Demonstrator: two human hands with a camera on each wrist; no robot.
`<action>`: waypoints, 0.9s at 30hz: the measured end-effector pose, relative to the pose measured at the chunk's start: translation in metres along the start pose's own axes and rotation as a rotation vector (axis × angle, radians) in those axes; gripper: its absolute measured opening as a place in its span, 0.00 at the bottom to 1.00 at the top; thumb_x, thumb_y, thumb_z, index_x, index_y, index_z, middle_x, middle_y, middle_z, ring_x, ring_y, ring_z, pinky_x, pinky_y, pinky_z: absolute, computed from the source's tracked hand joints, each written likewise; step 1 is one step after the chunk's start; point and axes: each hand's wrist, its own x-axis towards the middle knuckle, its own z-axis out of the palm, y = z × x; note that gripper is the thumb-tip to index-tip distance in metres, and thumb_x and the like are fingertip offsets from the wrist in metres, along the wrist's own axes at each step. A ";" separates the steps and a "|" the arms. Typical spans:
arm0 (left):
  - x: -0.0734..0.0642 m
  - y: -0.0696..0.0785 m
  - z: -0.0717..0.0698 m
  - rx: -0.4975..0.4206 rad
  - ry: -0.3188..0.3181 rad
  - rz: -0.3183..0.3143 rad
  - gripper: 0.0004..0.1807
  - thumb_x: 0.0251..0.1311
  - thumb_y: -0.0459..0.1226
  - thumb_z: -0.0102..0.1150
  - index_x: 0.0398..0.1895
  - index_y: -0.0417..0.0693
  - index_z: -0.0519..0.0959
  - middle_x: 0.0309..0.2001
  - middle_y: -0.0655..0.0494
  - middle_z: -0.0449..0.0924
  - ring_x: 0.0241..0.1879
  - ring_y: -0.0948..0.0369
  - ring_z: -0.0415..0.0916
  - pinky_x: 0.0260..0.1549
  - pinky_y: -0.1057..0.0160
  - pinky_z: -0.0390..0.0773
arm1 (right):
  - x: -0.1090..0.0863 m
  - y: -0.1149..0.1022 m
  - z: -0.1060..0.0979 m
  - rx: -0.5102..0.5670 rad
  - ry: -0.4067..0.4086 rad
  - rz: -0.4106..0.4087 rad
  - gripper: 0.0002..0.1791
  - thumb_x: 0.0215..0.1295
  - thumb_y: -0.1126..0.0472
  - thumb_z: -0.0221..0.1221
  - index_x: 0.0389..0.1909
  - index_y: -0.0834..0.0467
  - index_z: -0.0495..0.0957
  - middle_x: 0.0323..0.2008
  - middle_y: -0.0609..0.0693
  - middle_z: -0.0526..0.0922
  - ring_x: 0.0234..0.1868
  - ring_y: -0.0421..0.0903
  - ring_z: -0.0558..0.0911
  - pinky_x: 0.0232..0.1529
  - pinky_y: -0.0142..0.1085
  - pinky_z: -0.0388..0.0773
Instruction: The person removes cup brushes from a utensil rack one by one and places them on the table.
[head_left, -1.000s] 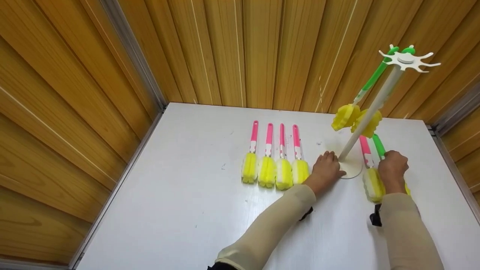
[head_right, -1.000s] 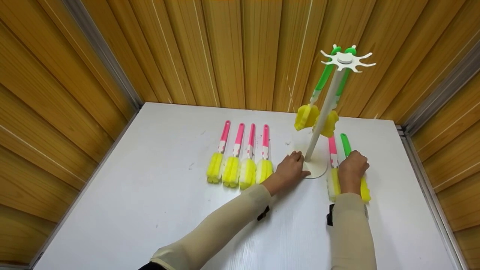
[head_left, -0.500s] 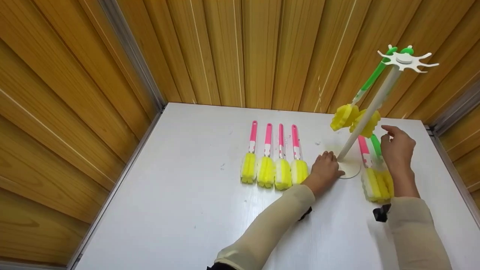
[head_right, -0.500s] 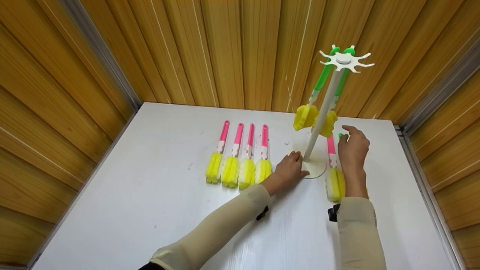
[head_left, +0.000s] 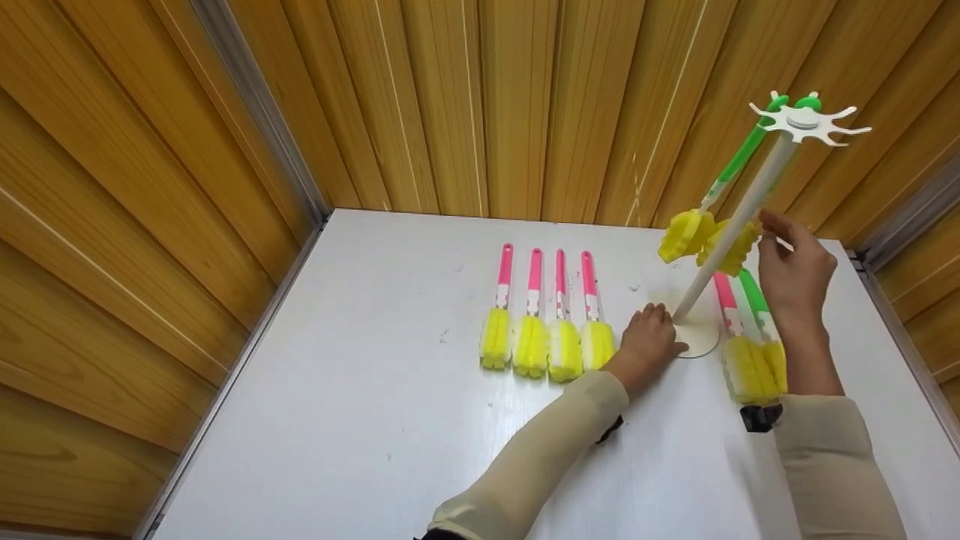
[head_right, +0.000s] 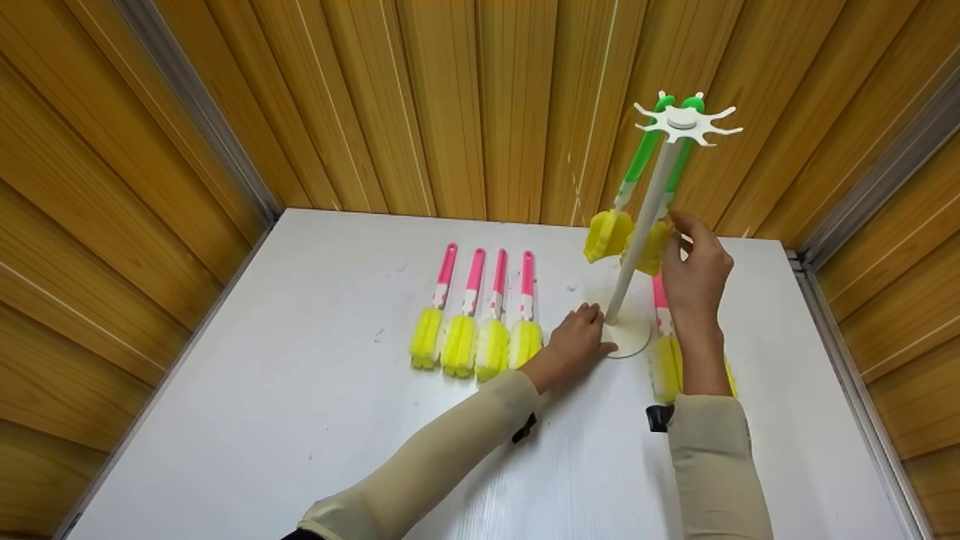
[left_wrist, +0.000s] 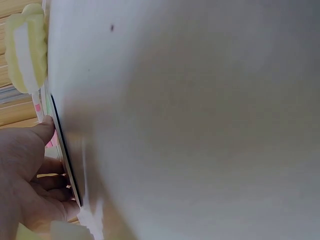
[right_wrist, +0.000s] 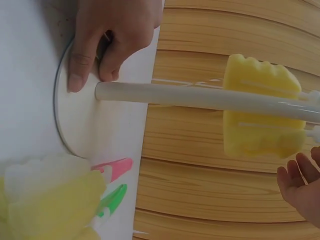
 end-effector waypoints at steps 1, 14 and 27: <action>0.000 0.000 0.001 0.001 0.001 0.000 0.37 0.70 0.63 0.50 0.73 0.51 0.69 0.70 0.60 0.67 0.70 0.63 0.63 0.71 0.64 0.63 | 0.000 -0.003 -0.001 0.013 -0.012 0.007 0.19 0.78 0.56 0.51 0.64 0.56 0.79 0.60 0.54 0.82 0.62 0.44 0.79 0.61 0.36 0.77; 0.003 0.000 0.004 0.021 0.041 0.002 0.37 0.70 0.63 0.49 0.72 0.50 0.70 0.71 0.60 0.68 0.71 0.63 0.64 0.70 0.64 0.64 | 0.009 -0.019 -0.004 0.107 -0.041 0.019 0.21 0.77 0.52 0.54 0.68 0.49 0.75 0.63 0.50 0.80 0.63 0.42 0.79 0.65 0.41 0.74; 0.003 0.000 0.004 0.001 -0.005 0.009 0.37 0.71 0.63 0.46 0.74 0.51 0.69 0.73 0.60 0.65 0.74 0.62 0.59 0.72 0.63 0.61 | 0.025 -0.016 -0.008 0.189 -0.167 0.075 0.26 0.75 0.49 0.57 0.71 0.47 0.71 0.66 0.48 0.76 0.67 0.42 0.74 0.73 0.43 0.65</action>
